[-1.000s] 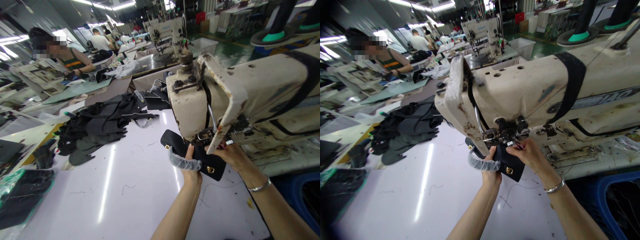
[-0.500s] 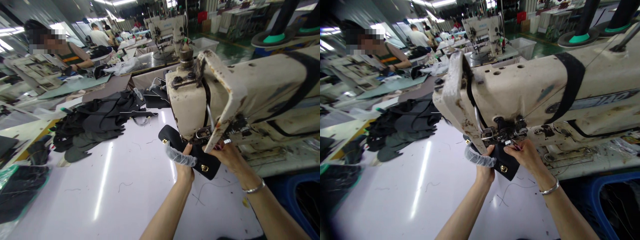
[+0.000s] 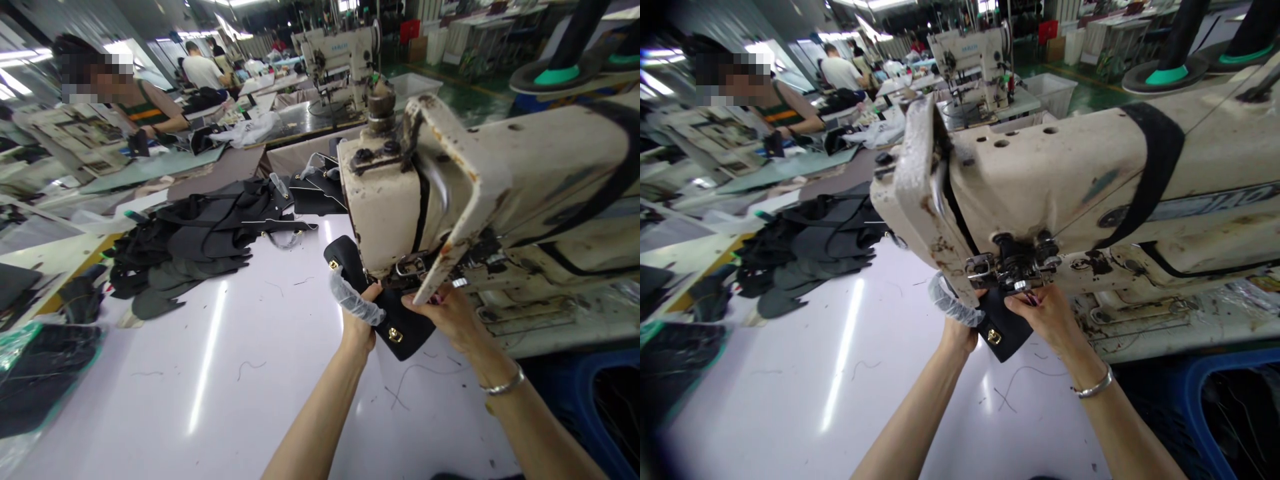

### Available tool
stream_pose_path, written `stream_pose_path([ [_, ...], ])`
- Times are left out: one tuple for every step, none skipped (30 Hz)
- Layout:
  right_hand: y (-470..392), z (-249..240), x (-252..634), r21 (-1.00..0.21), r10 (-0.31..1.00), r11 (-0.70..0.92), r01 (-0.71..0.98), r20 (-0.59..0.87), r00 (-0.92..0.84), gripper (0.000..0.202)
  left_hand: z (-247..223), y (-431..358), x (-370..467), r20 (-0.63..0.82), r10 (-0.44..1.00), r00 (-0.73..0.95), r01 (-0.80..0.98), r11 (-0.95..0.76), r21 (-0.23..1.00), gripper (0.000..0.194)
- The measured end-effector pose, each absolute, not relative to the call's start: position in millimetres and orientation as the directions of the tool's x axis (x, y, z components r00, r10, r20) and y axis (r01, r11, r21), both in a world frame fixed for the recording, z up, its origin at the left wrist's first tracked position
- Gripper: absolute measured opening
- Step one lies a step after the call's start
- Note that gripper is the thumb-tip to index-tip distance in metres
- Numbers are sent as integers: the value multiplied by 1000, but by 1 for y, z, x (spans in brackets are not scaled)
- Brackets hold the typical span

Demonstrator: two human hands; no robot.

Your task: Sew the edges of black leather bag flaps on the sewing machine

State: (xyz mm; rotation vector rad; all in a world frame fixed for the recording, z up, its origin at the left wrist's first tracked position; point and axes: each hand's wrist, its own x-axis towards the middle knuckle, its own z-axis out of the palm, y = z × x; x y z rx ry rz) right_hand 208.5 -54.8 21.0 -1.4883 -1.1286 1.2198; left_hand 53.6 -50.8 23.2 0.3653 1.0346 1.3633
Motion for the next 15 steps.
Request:
stream_pose_path([
  [-55, 20, 208, -973, 978, -199, 115, -189, 90, 16, 24, -49, 52, -387, 916, -111, -615, 242, 751, 38],
  [-56, 20, 207, -973, 979, -198, 119, -190, 74, 15, 24, -48, 50, -386, 918, -94, -608, 254, 752, 37],
  [-56, 19, 206, -973, 980, -194, 126, -187, 61, 15, 25, -46, 48, -390, 917, -82, -600, 267, 754, 37],
  [-56, 18, 205, -973, 982, -188, 131, -183, 49, 16, 25, -45, 45, -392, 917, -70, -592, 278, 757, 39],
  [-57, 17, 204, -974, 983, -183, 134, -179, 38, 16, 26, -43, 43, -392, 918, -62, -585, 285, 759, 42],
  [-57, 16, 202, -975, 984, -178, 136, -175, 30, 18, 26, -40, 40, -398, 916, -50, -583, 296, 757, 45],
  [-58, 15, 200, -975, 985, -175, 133, -173, 26, 21, 26, -37, 37, -404, 914, -39, -586, 307, 750, 47],
  [-59, 15, 198, -976, 984, -176, 126, -174, 25, 25, 25, -34, 34, -409, 912, -28, -592, 314, 742, 48],
  [-61, 16, 195, -977, 983, -183, 112, -181, 22, 31, 24, -31, 31, -411, 912, -10, -594, 325, 736, 47],
  [-62, 16, 193, -977, 981, -194, 91, -194, 15, 37, 22, -27, 27, -408, 913, 16, -588, 339, 734, 45],
  [-64, 17, 191, -976, 978, -208, 65, -208, 4, 43, 20, -24, 24, -405, 913, 46, -575, 356, 737, 43],
  [-66, 18, 189, -974, 975, -221, 40, -222, -11, 49, 17, -20, 22, -398, 914, 80, -559, 372, 741, 41],
  [-69, 18, 187, -973, 972, -232, 19, -232, -26, 53, 15, -17, 19, -393, 913, 110, -546, 385, 744, 38],
  [-72, 19, 187, -971, 971, -237, 3, -237, -36, 56, 12, -15, 17, -390, 911, 132, -537, 396, 744, 37],
  [-75, 19, 186, -970, 969, -243, -6, -243, -41, 57, 10, -13, 16, -386, 911, 143, -536, 399, 744, 35],
])
